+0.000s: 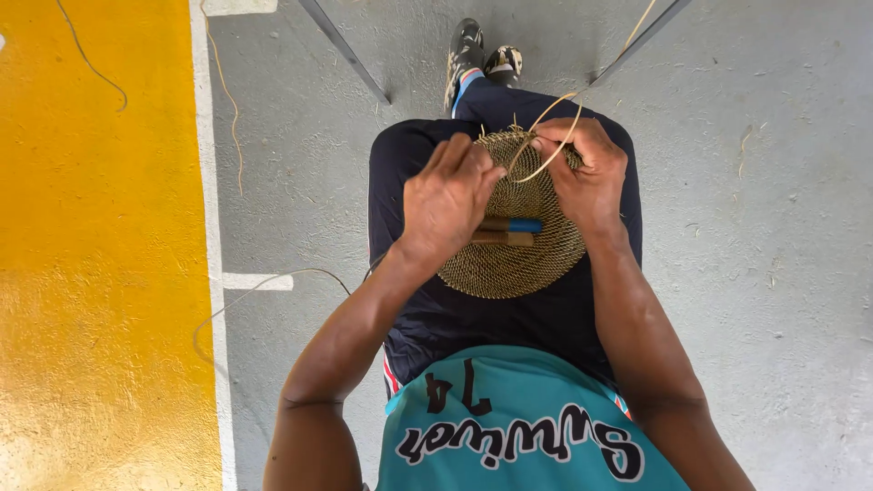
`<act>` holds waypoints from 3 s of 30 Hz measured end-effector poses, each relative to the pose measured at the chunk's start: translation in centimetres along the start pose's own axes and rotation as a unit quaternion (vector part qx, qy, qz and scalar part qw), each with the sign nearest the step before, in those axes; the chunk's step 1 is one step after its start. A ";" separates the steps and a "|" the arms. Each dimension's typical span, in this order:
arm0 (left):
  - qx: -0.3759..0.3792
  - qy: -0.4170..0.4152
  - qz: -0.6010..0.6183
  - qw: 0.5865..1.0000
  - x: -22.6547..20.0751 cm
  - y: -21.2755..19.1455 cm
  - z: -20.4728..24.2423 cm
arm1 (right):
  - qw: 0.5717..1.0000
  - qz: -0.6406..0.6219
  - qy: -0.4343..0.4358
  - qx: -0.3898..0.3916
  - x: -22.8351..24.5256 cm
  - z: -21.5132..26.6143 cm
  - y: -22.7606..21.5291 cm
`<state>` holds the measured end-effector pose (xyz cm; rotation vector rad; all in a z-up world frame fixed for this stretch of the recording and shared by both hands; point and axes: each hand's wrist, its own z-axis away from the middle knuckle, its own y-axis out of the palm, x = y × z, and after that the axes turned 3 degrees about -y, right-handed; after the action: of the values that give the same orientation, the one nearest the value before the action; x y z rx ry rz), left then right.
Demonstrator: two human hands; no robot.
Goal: The recorder is weaving a circular base or mat using thin fiber strips and a small blue weaving tool.
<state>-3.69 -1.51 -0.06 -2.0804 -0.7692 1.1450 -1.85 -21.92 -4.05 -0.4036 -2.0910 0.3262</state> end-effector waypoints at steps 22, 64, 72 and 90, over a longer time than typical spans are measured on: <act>-0.087 -0.020 -0.032 0.996 1.2 3.1 -1.3 | 0.999 0.033 -0.029 -0.010 -0.8 0.1 0.8; -0.036 -0.060 0.042 0.997 2.5 4.5 -1.7 | 0.997 -0.024 0.032 0.072 -2.2 -0.6 -0.6; 0.002 -0.068 0.074 0.995 3.5 5.6 -2.8 | 0.990 -0.035 0.108 0.078 -3.0 0.1 -0.6; 0.059 0.133 -0.057 0.988 5.1 7.3 -3.0 | 0.986 -0.061 0.089 0.130 -4.7 -4.6 -1.3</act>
<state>2.57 -3.08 -6.87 -2.0091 -0.6652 0.8097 4.22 -24.68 -4.75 -0.1425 -1.8598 0.4670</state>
